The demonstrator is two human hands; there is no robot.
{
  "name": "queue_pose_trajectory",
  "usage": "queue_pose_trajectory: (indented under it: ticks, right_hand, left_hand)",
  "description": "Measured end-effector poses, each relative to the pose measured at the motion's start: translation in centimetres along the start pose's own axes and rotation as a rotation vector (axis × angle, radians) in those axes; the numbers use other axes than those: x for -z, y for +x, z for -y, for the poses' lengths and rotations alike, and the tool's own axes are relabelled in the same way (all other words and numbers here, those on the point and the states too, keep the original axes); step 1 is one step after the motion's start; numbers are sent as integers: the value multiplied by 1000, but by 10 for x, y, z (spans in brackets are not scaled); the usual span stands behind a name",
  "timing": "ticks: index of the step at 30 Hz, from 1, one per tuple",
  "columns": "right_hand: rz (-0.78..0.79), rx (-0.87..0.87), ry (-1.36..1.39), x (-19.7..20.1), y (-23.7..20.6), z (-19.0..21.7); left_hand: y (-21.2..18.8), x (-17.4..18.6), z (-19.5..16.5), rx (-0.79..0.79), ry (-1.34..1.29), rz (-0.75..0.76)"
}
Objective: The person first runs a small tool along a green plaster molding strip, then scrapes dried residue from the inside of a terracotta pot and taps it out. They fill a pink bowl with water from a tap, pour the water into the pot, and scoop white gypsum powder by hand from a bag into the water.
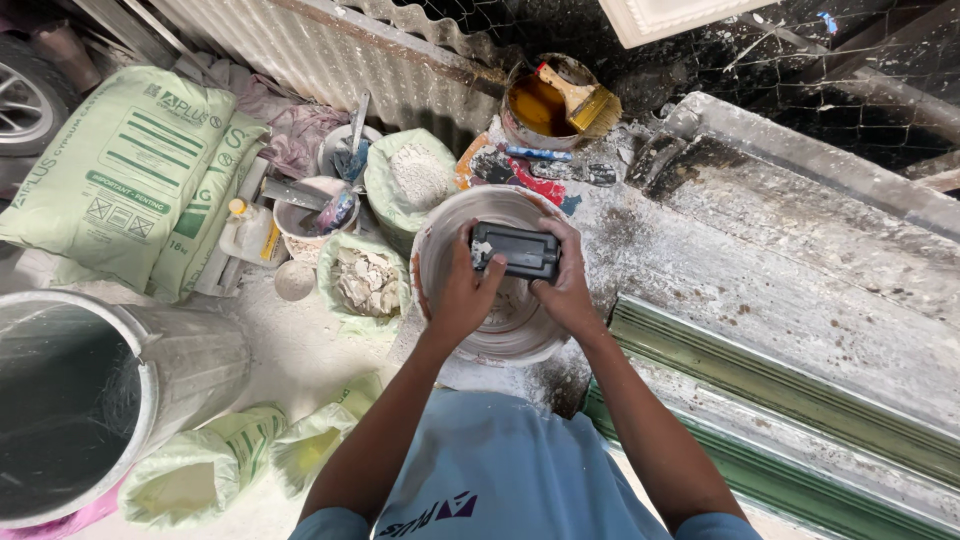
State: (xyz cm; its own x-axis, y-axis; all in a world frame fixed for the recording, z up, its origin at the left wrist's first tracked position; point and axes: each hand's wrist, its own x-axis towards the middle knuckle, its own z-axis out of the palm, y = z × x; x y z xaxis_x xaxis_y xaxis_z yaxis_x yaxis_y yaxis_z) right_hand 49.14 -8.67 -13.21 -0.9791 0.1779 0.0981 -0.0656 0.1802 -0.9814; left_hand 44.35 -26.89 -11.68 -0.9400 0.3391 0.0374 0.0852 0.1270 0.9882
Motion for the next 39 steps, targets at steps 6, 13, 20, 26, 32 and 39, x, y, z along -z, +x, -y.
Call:
queue_pose_trajectory:
  ticks: [6,13,20,26,32,39]
  right_hand:
    - [-36,122,-175,-11,-8,-6]
    - [-35,227,-391,-11,-10,-7]
    - [124,-150,222,14,0,-5]
    - [193,-169,361,14,3,-3]
    - [-56,69,-10,13,-9,0]
    - [-357,105,-581,-2,-33,-31]
  left_hand:
    - [5,-13,8,-119,24,-128]
    - [14,-14,25,106,90,-157]
    - [4,18,0,-304,255,109]
    - [0,66,-34,-246,225,1]
    - [10,162,21,-88,-195,-779]
    - [-32,101,108,218,439,-505]
